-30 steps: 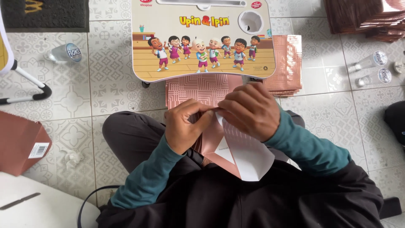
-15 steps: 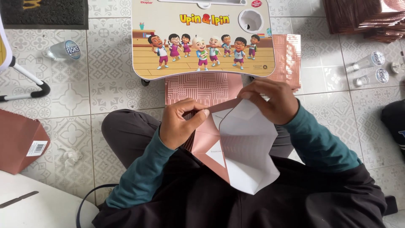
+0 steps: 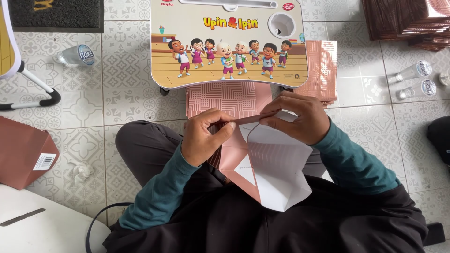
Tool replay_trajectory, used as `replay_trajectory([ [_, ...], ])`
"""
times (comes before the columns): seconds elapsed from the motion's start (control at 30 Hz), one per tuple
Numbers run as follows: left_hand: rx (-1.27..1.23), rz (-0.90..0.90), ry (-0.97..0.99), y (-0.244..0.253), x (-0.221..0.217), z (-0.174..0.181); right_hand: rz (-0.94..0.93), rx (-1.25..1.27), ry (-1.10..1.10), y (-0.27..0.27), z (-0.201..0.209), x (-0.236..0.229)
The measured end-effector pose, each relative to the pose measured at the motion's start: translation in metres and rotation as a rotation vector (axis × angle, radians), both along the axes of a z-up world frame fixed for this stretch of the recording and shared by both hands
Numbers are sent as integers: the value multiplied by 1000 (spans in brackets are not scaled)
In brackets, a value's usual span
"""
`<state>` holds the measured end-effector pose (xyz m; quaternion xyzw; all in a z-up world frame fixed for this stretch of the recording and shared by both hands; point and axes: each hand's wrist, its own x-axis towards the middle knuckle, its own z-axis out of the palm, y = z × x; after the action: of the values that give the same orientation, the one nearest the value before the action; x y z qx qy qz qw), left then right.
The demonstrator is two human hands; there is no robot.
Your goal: Folding a flat cardboard sheet into a box shape on a small table.
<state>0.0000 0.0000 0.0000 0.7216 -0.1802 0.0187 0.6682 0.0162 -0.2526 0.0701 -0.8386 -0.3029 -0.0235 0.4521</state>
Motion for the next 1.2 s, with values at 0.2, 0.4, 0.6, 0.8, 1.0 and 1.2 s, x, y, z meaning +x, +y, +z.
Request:
replay_trajectory([
  [0.2, -6, -77, -50, -1, 0, 16, -4, -7, -16, 0, -7, 1],
  [0.4, 78, -43, -113, -8, 3, 6, 19, -46, -88, 3, -10, 0],
  [0.6, 114, 0, -165, -7, 3, 7, 49, -38, -141, 6, -8, 1],
  [0.8, 111, 7, -208, -13, 2, 21, 116, -87, -403, 22, -2, 1],
  [1.0, 102, 15, -214, -8, -2, 19, 114, -87, -436, 20, -1, 0],
  [1.2, 61, -31, -236, -3, 2, 21, 74, -77, -409, 1, 6, -1],
])
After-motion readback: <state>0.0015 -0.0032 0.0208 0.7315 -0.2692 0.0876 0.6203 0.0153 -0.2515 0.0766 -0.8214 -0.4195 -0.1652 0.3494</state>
